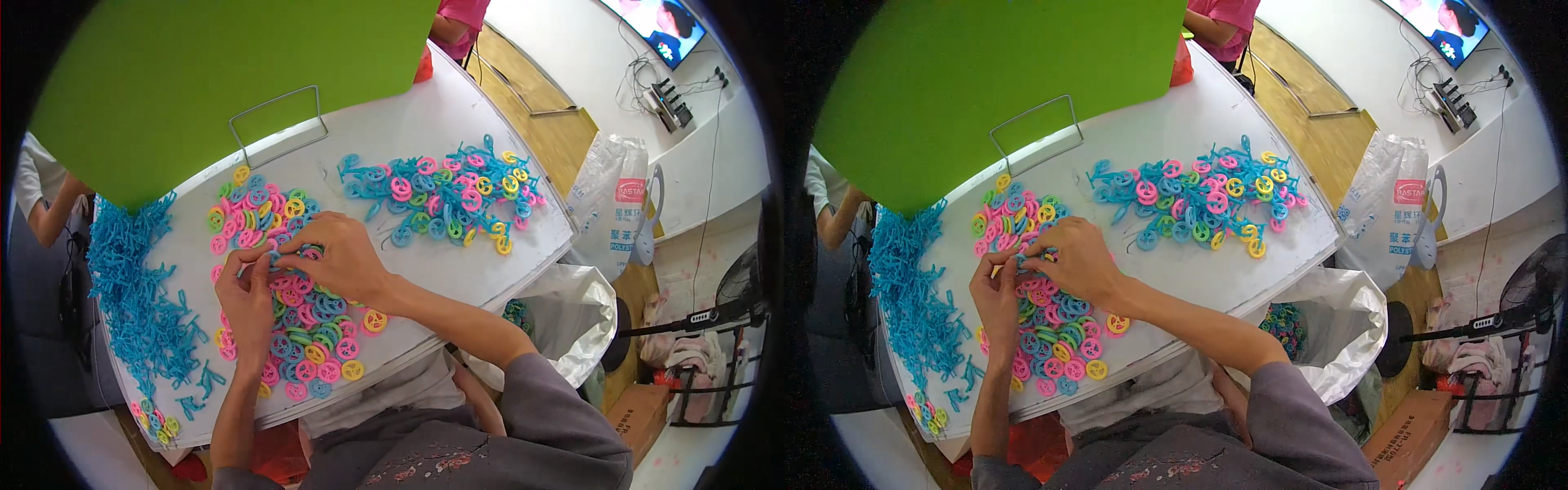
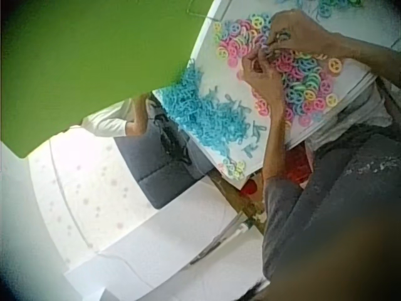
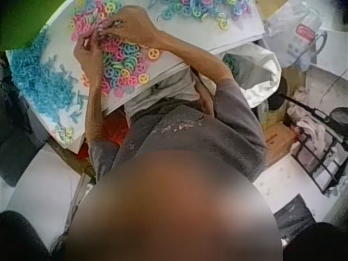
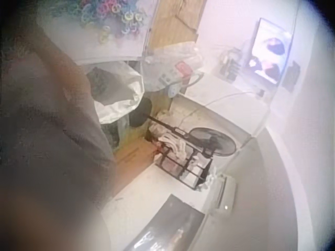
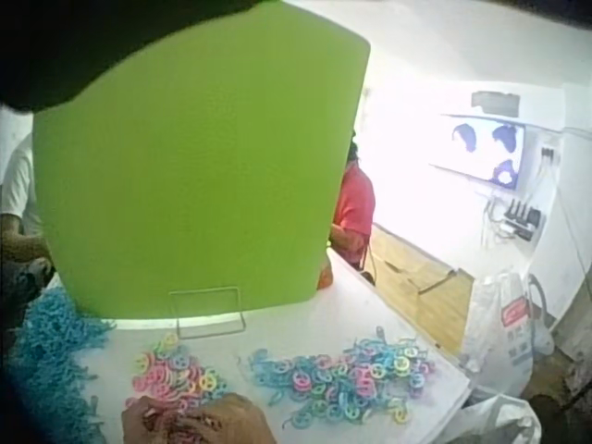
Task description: Assembling colorful smiley face charms and plastic rings using a small crochet-like tool.
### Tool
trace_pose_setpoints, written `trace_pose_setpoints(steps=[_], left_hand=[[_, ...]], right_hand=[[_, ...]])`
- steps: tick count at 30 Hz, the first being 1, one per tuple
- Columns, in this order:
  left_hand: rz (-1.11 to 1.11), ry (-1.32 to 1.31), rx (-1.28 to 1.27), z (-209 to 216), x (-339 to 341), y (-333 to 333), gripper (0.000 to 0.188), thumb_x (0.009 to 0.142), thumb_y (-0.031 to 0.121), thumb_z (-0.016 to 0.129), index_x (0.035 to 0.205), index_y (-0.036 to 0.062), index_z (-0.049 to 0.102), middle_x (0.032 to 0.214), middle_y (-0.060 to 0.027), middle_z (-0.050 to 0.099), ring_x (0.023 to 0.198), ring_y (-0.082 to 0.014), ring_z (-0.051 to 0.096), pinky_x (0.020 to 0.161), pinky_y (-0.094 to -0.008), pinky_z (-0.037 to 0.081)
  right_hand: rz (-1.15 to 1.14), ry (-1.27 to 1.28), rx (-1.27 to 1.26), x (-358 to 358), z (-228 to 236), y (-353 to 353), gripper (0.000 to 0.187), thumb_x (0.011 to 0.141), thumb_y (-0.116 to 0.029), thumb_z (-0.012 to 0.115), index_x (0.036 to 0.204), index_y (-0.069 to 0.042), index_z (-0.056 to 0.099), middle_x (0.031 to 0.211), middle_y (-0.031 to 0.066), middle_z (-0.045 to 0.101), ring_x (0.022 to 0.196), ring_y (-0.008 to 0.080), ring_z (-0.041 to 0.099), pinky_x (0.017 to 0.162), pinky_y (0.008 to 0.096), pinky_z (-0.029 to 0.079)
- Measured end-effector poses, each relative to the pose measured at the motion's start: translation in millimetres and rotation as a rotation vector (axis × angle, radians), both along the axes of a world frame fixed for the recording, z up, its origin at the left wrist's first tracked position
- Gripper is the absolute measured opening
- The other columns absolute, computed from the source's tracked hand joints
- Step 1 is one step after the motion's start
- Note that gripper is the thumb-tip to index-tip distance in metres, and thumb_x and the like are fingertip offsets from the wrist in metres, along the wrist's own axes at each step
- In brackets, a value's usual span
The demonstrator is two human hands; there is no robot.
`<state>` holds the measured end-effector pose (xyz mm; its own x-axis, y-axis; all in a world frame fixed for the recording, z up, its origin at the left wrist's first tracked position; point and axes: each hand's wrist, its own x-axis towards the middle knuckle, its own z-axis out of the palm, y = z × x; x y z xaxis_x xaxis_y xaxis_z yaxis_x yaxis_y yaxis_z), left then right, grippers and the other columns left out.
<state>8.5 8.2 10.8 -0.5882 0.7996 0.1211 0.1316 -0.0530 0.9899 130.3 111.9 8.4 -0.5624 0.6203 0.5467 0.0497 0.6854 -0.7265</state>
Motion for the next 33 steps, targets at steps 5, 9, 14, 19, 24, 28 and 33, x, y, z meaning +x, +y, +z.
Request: trace_pose_setpoints(steps=[5,9,14,19,24,28,33], left_hand=[[-0.066,0.057,-0.046,-7.5,-11.4,-0.6,0.008,0.095,0.004,0.05,0.094,-0.0026,0.056,0.093,-0.0073,0.061,0.079,-0.0104,0.059,0.069,-0.025,0.052],[-0.056,-0.02,-0.034,0.2,-15.9,-2.5,0.009,0.095,0.004,0.049,0.096,-0.0016,0.056,0.091,-0.0068,0.059,0.081,-0.0107,0.059,0.07,-0.026,0.053],[-0.074,-0.074,0.038,20.1,-10.6,-4.6,0.01,0.093,0.008,0.056,0.097,-0.0012,0.056,0.09,-0.0069,0.06,0.08,-0.0124,0.061,0.073,-0.027,0.054],[-0.147,-0.079,0.046,8.4,-21.2,-7.8,0.014,0.089,0.009,0.062,0.097,-0.0016,0.057,0.088,-0.0074,0.061,0.078,-0.0136,0.063,0.075,-0.0267,0.054],[0.058,-0.159,0.073,7.6,-21.6,-10.8,0.011,0.087,0.001,0.061,0.095,-0.0032,0.057,0.088,-0.0077,0.063,0.078,-0.0154,0.064,0.074,-0.0271,0.055],[0.031,-0.26,0.06,14.3,-11.7,-2.1,0.013,0.088,0.002,0.059,0.099,-0.0041,0.057,0.089,-0.0085,0.062,0.082,-0.016,0.064,0.074,-0.0272,0.056],[0.024,-0.345,0.096,16.3,-14.4,-6.9,0.019,0.09,0.004,0.058,0.108,-0.0048,0.056,0.098,-0.0102,0.06,0.085,-0.0167,0.064,0.076,-0.028,0.057]], right_hand=[[0.098,-0.057,-0.04,0.3,0.0,3.6,0.02,0.067,-0.018,0.078,0.081,-0.005,0.071,0.078,0.0107,0.067,0.073,0.0297,0.061,0.07,0.039,0.048],[0.124,0.02,-0.047,1.3,9.9,-1.1,0.022,0.07,-0.016,0.077,0.087,-0.004,0.071,0.08,0.0106,0.067,0.076,0.0257,0.064,0.072,0.0362,0.05],[0.234,0.008,-0.452,4.2,15.4,-2.4,0.026,0.077,-0.012,0.074,0.1,-0.002,0.069,0.088,0.0104,0.069,0.083,0.0142,0.065,0.075,0.0277,0.051],[0.27,-0.019,-0.549,6.0,25.6,-2.4,0.039,0.076,-0.013,0.075,0.112,-0.004,0.064,0.087,0.0106,0.068,0.081,0.013,0.064,0.075,0.0271,0.051],[0.44,-0.015,-0.749,0.0,17.2,0.4,0.048,0.076,-0.012,0.076,0.12,-0.003,0.059,0.087,0.0089,0.067,0.081,0.0124,0.064,0.076,0.0261,0.051],[0.461,-0.121,-0.901,12.3,27.2,14.0,0.045,0.079,-0.007,0.072,0.12,0.003,0.056,0.095,0.0111,0.067,0.09,0.0148,0.064,0.08,0.0274,0.053],[0.524,-0.106,-0.944,8.4,20.5,17.1,0.041,0.085,-0.003,0.064,0.123,0.007,0.052,0.107,0.0143,0.065,0.097,0.0176,0.064,0.084,0.0295,0.053]])
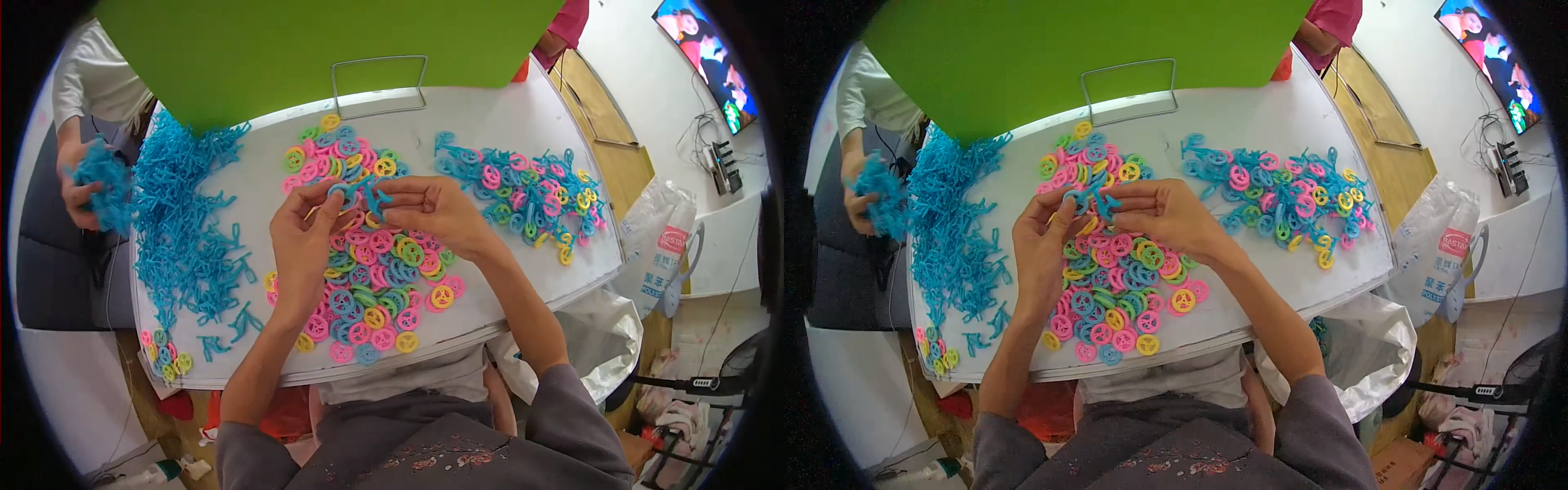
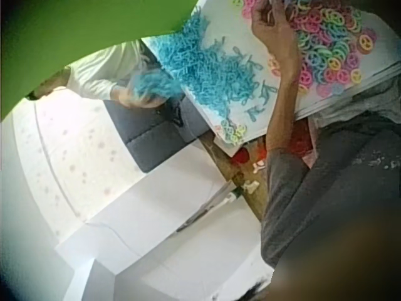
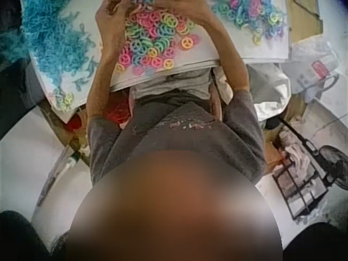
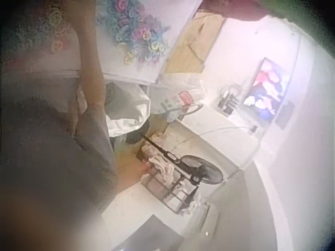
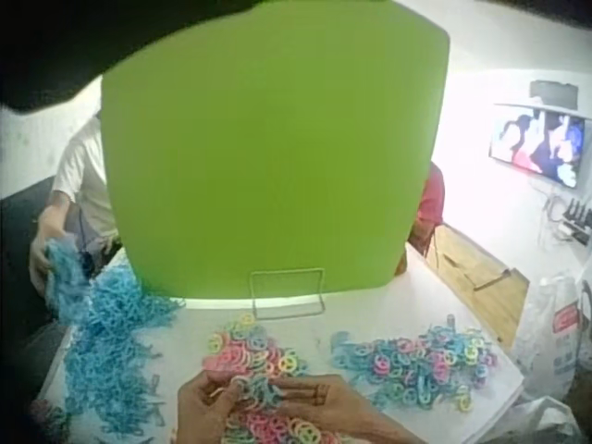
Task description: Assembling colorful smiley face charms and plastic rings using a small crochet-like tool.
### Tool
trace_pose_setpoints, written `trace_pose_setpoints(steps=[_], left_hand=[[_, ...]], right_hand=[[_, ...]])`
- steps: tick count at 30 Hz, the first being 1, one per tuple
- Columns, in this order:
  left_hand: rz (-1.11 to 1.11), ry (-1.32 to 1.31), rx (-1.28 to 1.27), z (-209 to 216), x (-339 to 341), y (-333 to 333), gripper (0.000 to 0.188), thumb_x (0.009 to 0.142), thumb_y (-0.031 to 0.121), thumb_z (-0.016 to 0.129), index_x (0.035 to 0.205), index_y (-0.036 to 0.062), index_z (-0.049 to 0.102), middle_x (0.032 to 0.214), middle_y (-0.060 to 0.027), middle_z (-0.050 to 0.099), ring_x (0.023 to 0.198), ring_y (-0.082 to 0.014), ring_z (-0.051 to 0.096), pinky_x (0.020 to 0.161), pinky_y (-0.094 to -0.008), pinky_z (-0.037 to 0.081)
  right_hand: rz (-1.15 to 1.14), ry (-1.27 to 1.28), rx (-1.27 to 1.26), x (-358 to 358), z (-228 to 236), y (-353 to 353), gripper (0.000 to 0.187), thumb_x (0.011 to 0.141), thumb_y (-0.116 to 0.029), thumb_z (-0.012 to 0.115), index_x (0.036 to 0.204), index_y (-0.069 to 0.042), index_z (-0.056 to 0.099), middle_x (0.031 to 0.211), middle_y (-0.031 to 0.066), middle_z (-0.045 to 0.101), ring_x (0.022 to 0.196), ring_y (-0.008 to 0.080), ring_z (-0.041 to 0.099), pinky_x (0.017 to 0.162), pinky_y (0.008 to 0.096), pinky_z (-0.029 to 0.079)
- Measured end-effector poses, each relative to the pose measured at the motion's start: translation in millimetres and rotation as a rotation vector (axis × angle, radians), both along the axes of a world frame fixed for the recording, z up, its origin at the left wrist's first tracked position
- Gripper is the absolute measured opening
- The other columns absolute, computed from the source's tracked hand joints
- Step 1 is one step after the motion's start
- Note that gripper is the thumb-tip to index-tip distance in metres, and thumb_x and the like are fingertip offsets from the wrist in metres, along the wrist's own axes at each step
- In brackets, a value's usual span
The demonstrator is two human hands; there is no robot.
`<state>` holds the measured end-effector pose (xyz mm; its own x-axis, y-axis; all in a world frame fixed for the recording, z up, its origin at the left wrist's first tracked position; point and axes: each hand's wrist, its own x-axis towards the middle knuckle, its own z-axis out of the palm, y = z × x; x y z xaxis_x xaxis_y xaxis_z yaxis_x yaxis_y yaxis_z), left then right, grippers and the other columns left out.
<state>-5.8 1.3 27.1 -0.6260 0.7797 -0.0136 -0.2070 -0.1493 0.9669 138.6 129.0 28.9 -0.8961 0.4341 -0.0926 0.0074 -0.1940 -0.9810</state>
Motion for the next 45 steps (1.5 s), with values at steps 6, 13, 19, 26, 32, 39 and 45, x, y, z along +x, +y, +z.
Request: trace_pose_setpoints(steps=[6,13,19,26,32,39,45], left_hand=[[-0.038,0.026,0.002,-3.3,-0.6,-1.0,0.024,0.092,0.004,0.055,0.115,-0.0042,0.055,0.104,-0.011,0.059,0.087,-0.017,0.064,0.077,-0.0268,0.056],[-0.14,-0.337,0.008,1.7,-6.6,-3.1,0.029,0.094,0.01,0.054,0.12,-0.004,0.052,0.106,-0.011,0.06,0.09,-0.0162,0.065,0.077,-0.0238,0.056],[-0.376,-0.353,-0.068,2.9,-0.1,-4.1,0.03,0.095,0.014,0.054,0.12,-0.0021,0.053,0.104,-0.0073,0.062,0.09,-0.0135,0.064,0.074,-0.0205,0.056],[-0.031,0.797,-0.19,4.0,-7.9,10.7,0.026,0.082,0.008,0.067,0.108,0.0082,0.065,0.095,-0.0083,0.06,0.08,-0.0193,0.058,0.066,-0.0303,0.052],[-0.172,1.291,-0.261,-17.2,-14.6,32.4,0.029,0.068,0.002,0.072,0.097,0.0071,0.066,0.098,-0.0122,0.054,0.097,-0.0329,0.05,0.083,-0.0425,0.044],[-0.081,1.317,-0.109,-8.3,-15.9,26.2,0.025,0.065,0.004,0.076,0.085,0.0031,0.06,0.082,-0.0096,0.056,0.085,-0.0278,0.056,0.069,-0.0374,0.044],[-0.075,0.437,-0.062,4.5,-8.7,14.6,0.014,0.085,0.007,0.066,0.095,0.0005,0.058,0.09,-0.0024,0.057,0.079,-0.0094,0.057,0.062,-0.0258,0.05]], right_hand=[[0.026,0.071,-0.047,1.0,-2.5,0.5,0.046,0.089,-0.005,0.059,0.132,0.004,0.043,0.117,0.0164,0.06,0.1,0.0217,0.064,0.087,0.0323,0.053],[0.044,0.222,-0.103,1.8,4.5,-2.3,0.047,0.092,-0.006,0.056,0.135,-0.001,0.039,0.116,0.013,0.06,0.101,0.0223,0.064,0.087,0.0331,0.053],[0.057,0.141,0.14,5.5,8.7,1.9,0.039,0.085,0.002,0.062,0.123,0.0,0.052,0.11,0.0076,0.062,0.092,0.0145,0.062,0.084,0.0283,0.051],[-0.339,0.191,0.823,15.8,-7.4,29.4,0.023,0.084,0.002,0.064,0.107,0.003,0.06,0.097,0.0062,0.064,0.09,0.0096,0.059,0.08,0.0235,0.049],[-0.418,0.139,0.374,6.3,-6.1,21.6,0.021,0.086,-0.003,0.064,0.105,0.005,0.059,0.093,0.0075,0.066,0.086,0.0122,0.063,0.077,0.0239,0.051],[-0.388,0.017,0.527,2.4,2.2,9.1,0.021,0.082,-0.013,0.071,0.094,0.003,0.066,0.087,0.0087,0.068,0.082,0.0126,0.065,0.075,0.0256,0.052],[-0.264,0.029,0.635,2.8,-10.0,10.3,0.018,0.081,-0.011,0.069,0.094,0.001,0.066,0.087,0.0108,0.068,0.079,0.015,0.065,0.072,0.0274,0.051]])
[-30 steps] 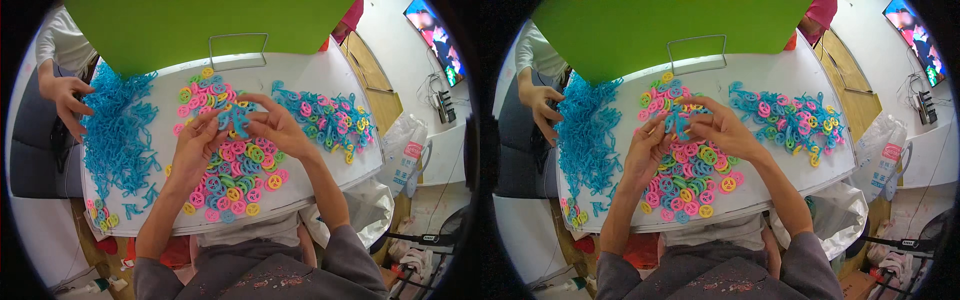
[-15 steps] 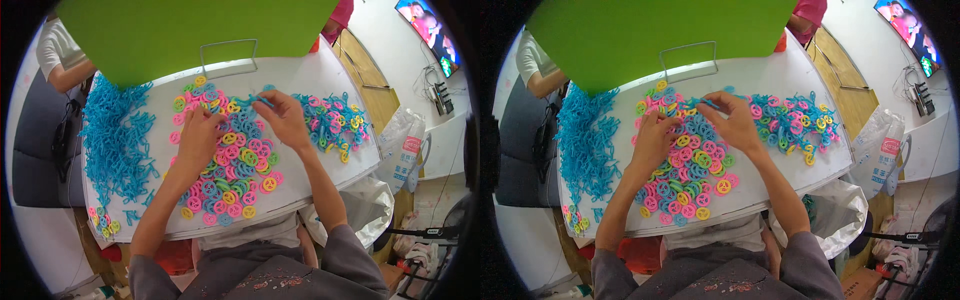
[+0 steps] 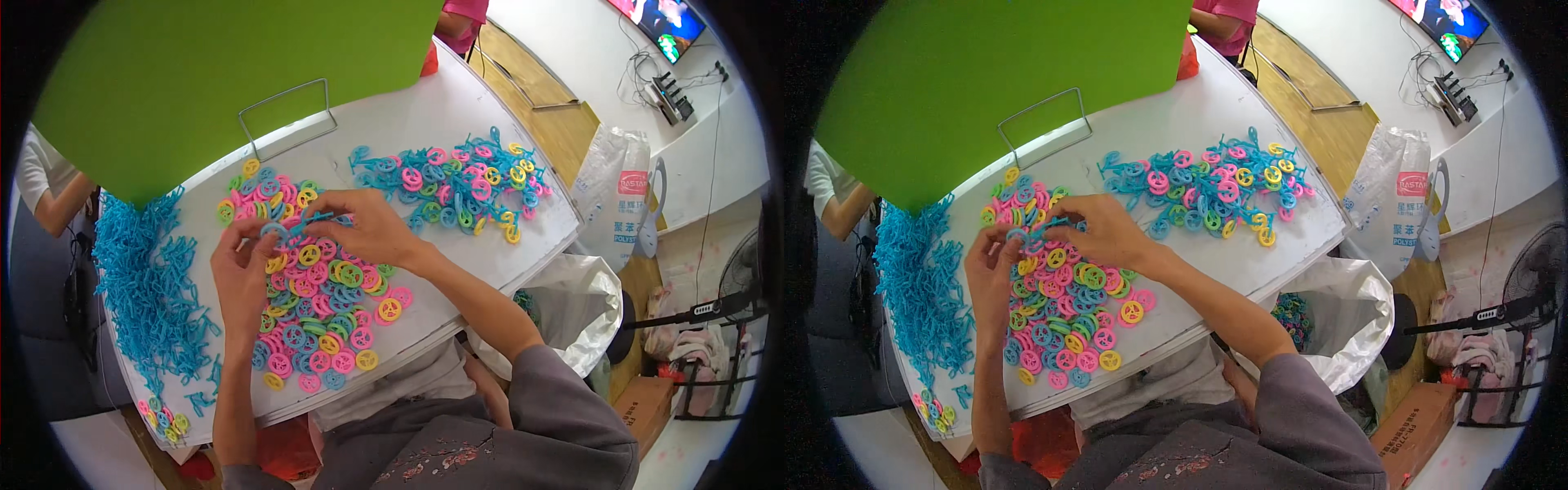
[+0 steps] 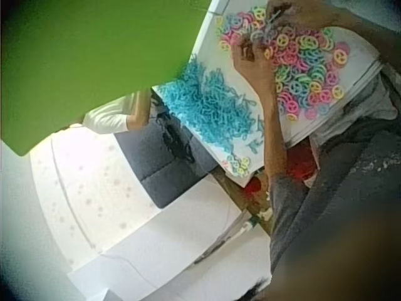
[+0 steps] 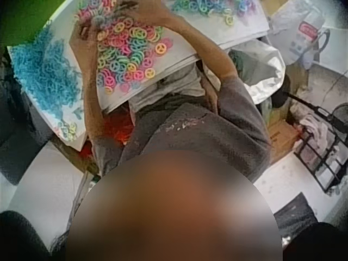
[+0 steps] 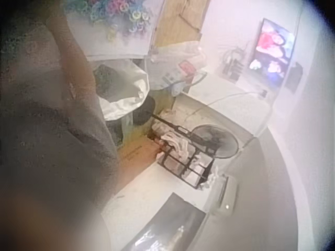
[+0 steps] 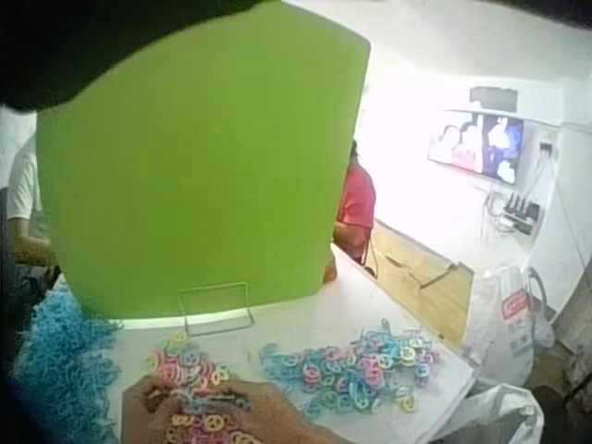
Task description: Assembling colorful smiley face charms and plastic rings using a small crochet-like tool.
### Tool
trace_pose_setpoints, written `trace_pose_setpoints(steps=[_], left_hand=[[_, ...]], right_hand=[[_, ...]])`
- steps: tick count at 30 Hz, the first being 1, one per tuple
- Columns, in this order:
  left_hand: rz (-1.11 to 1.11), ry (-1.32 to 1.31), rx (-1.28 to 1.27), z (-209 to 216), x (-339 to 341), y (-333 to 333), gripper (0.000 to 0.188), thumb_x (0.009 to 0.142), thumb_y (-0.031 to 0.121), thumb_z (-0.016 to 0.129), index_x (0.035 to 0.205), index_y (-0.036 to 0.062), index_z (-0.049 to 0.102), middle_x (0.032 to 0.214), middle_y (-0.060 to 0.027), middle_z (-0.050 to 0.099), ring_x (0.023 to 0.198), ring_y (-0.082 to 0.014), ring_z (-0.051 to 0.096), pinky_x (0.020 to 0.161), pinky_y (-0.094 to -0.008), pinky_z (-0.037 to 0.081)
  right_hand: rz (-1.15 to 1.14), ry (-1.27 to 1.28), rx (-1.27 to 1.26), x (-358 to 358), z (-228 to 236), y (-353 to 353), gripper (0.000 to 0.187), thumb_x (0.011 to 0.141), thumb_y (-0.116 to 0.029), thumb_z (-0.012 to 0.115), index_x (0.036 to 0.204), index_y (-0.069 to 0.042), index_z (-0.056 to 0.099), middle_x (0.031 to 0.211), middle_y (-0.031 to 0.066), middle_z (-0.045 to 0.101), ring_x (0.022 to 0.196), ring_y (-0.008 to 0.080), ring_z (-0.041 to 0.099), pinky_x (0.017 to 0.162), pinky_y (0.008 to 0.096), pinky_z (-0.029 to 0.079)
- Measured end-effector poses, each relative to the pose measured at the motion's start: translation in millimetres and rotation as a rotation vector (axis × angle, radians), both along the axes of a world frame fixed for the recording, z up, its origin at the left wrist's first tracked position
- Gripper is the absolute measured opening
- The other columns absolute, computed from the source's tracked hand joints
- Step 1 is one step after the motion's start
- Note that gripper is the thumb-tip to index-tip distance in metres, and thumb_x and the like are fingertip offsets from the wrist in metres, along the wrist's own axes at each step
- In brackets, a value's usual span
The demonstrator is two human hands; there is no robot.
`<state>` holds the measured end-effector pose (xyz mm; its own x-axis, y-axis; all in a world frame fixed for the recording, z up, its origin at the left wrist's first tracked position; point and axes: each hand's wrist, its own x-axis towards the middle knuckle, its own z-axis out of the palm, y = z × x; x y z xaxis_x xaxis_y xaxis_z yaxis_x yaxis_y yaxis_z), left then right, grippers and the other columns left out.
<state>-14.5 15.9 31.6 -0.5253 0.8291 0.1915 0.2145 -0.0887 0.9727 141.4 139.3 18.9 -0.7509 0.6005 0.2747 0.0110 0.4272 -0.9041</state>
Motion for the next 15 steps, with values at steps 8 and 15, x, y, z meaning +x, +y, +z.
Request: trace_pose_setpoints(steps=[8,15], left_hand=[[-0.13,-0.255,-0.132,-1.8,1.7,-4.8,0.007,0.091,0.003,0.056,0.095,-0.0014,0.054,0.094,-0.0072,0.057,0.086,-0.0136,0.061,0.074,-0.0274,0.057],[-0.123,-0.329,-0.028,-11.3,-5.1,-6.8,0.003,0.091,0.0,0.054,0.09,-0.0003,0.051,0.092,-0.0078,0.058,0.083,-0.0145,0.062,0.075,-0.0297,0.058]], right_hand=[[-0.001,0.077,0.105,-4.0,-4.5,-9.5,0.016,0.075,-0.003,0.068,0.091,0.001,0.065,0.084,0.0128,0.067,0.078,0.0211,0.065,0.071,0.0335,0.05],[-0.072,0.154,0.087,-11.2,-7.0,-22.1,0.015,0.073,0.003,0.064,0.087,0.001,0.065,0.084,0.015,0.066,0.079,0.0262,0.063,0.071,0.036,0.048]])
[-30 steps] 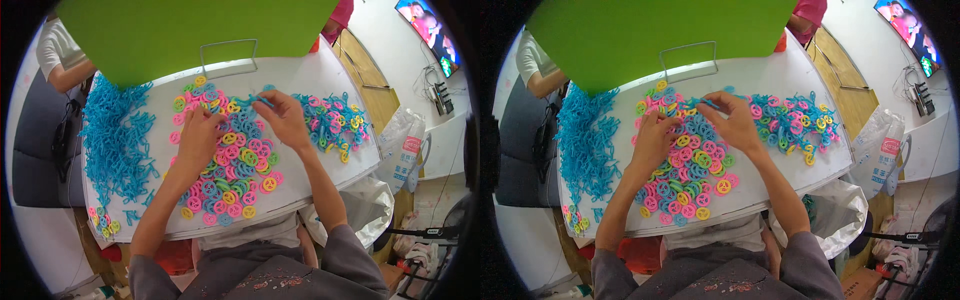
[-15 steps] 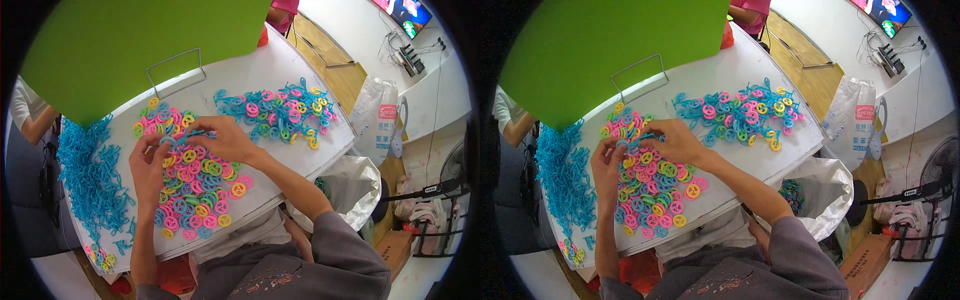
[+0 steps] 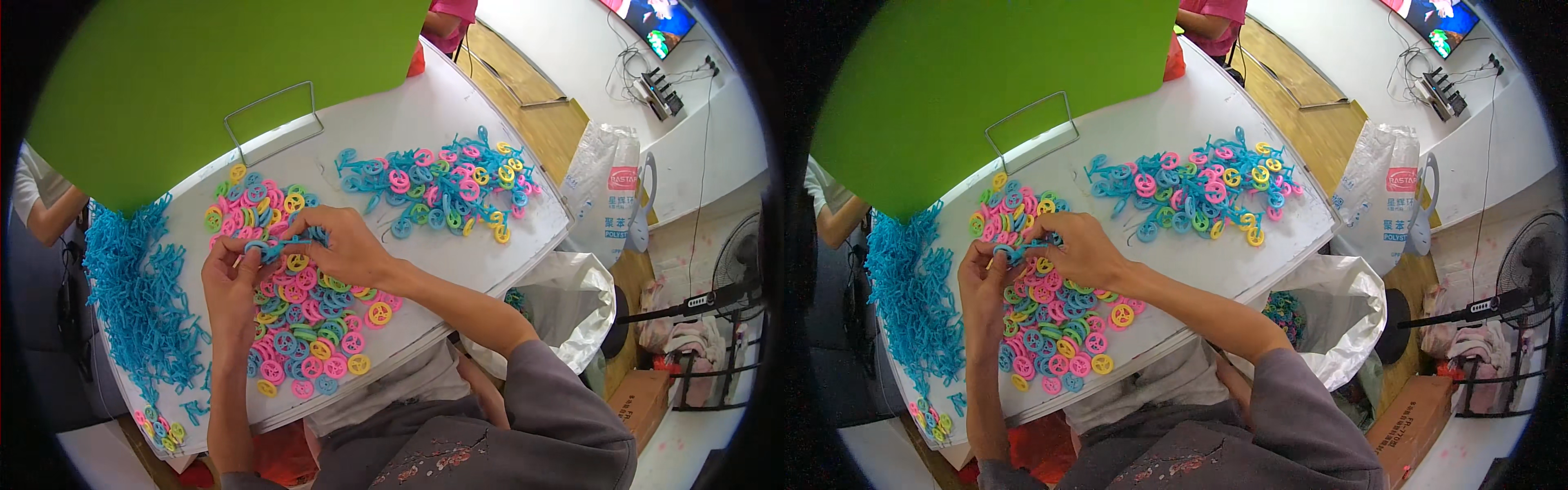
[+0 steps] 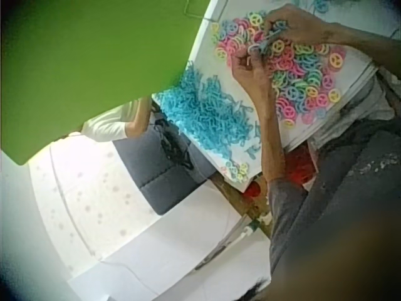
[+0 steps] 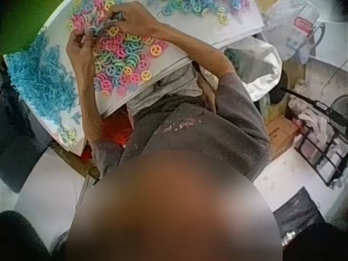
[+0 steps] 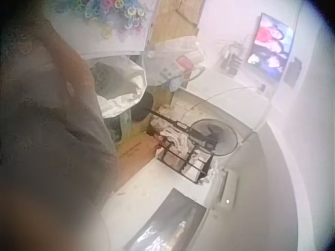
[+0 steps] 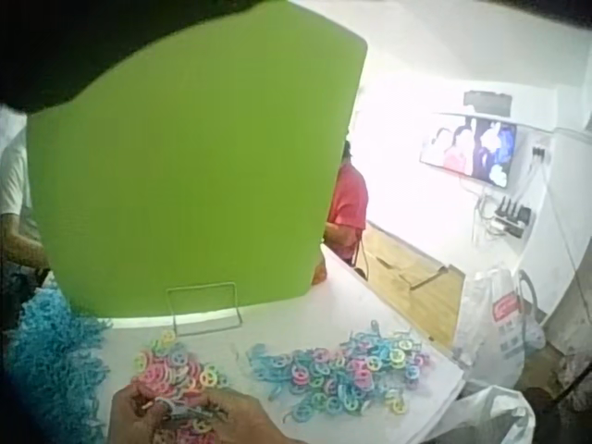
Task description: Assembling colorful smiley face charms and plastic rings using a small crochet-like tool.
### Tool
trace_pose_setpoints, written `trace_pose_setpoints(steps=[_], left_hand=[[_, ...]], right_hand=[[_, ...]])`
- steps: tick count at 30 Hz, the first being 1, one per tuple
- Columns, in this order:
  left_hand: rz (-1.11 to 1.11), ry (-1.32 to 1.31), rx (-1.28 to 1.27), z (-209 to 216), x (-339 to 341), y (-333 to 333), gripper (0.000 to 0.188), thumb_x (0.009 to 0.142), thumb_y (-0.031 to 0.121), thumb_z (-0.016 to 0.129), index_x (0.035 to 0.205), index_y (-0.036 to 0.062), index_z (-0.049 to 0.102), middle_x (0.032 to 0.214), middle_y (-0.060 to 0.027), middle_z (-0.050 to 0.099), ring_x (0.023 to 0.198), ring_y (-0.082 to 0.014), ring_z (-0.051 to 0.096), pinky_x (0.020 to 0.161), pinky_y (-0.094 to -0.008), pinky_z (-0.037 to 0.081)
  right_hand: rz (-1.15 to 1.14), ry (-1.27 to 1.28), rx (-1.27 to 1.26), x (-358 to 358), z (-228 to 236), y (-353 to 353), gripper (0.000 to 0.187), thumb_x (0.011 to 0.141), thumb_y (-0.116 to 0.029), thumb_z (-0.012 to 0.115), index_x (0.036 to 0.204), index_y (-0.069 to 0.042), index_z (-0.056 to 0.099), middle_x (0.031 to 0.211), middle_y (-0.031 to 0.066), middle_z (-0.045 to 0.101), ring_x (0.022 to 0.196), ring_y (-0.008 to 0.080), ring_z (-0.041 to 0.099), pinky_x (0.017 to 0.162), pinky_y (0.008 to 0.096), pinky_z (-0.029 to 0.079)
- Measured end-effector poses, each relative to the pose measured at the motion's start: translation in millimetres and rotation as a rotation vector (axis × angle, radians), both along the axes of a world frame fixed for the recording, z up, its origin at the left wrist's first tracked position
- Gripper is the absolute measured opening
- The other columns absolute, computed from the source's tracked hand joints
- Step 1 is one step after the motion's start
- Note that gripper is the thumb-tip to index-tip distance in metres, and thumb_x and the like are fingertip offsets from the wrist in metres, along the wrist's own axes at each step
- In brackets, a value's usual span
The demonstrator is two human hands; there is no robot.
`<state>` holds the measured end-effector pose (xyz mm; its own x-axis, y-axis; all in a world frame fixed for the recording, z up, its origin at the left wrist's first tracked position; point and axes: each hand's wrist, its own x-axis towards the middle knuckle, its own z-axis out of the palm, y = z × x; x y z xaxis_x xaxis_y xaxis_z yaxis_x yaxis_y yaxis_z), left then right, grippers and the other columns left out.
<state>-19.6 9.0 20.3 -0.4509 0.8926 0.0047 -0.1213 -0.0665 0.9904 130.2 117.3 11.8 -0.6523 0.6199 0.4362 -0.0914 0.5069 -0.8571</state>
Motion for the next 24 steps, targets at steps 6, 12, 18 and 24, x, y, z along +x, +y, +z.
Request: trace_pose_setpoints(steps=[6,12,18,24], left_hand=[[0.015,-0.226,-0.073,1.7,0.4,0.3,0.002,0.092,0.0,0.053,0.091,0.0007,0.052,0.091,-0.0073,0.059,0.081,-0.0148,0.062,0.077,-0.0315,0.059],[0.085,0.09,0.038,-0.9,14.8,-0.2,0.002,0.092,0.0,0.052,0.094,-0.0015,0.052,0.094,-0.0083,0.059,0.086,-0.0158,0.062,0.078,-0.0314,0.058],[0.148,0.11,0.104,-2.2,20.0,2.2,0.007,0.091,0.0,0.054,0.096,-0.004,0.053,0.101,-0.0128,0.058,0.088,-0.0183,0.063,0.078,-0.031,0.058],[0.142,0.072,0.1,-6.9,24.5,0.0,0.006,0.092,0.001,0.053,0.095,-0.0042,0.054,0.105,-0.0141,0.06,0.09,-0.0212,0.065,0.079,-0.0326,0.058]], right_hand=[[-0.011,-0.013,-0.045,0.6,1.7,-2.2,0.013,0.076,-0.003,0.068,0.087,0.002,0.065,0.08,0.0137,0.066,0.074,0.0227,0.062,0.067,0.0332,0.047],[-0.034,-0.037,-0.225,0.0,3.1,-6.8,0.015,0.079,-0.009,0.07,0.087,0.002,0.065,0.077,0.0103,0.066,0.071,0.0148,0.06,0.065,0.0303,0.047],[-0.05,-0.023,-0.335,0.6,4.5,-3.9,0.019,0.078,-0.012,0.072,0.087,0.004,0.066,0.074,0.0141,0.066,0.067,0.0152,0.062,0.063,0.0305,0.049],[-0.075,0.0,-0.351,1.7,3.2,-3.7,0.021,0.079,-0.013,0.072,0.086,0.006,0.067,0.073,0.0128,0.067,0.066,0.0125,0.06,0.06,0.0294,0.048]])
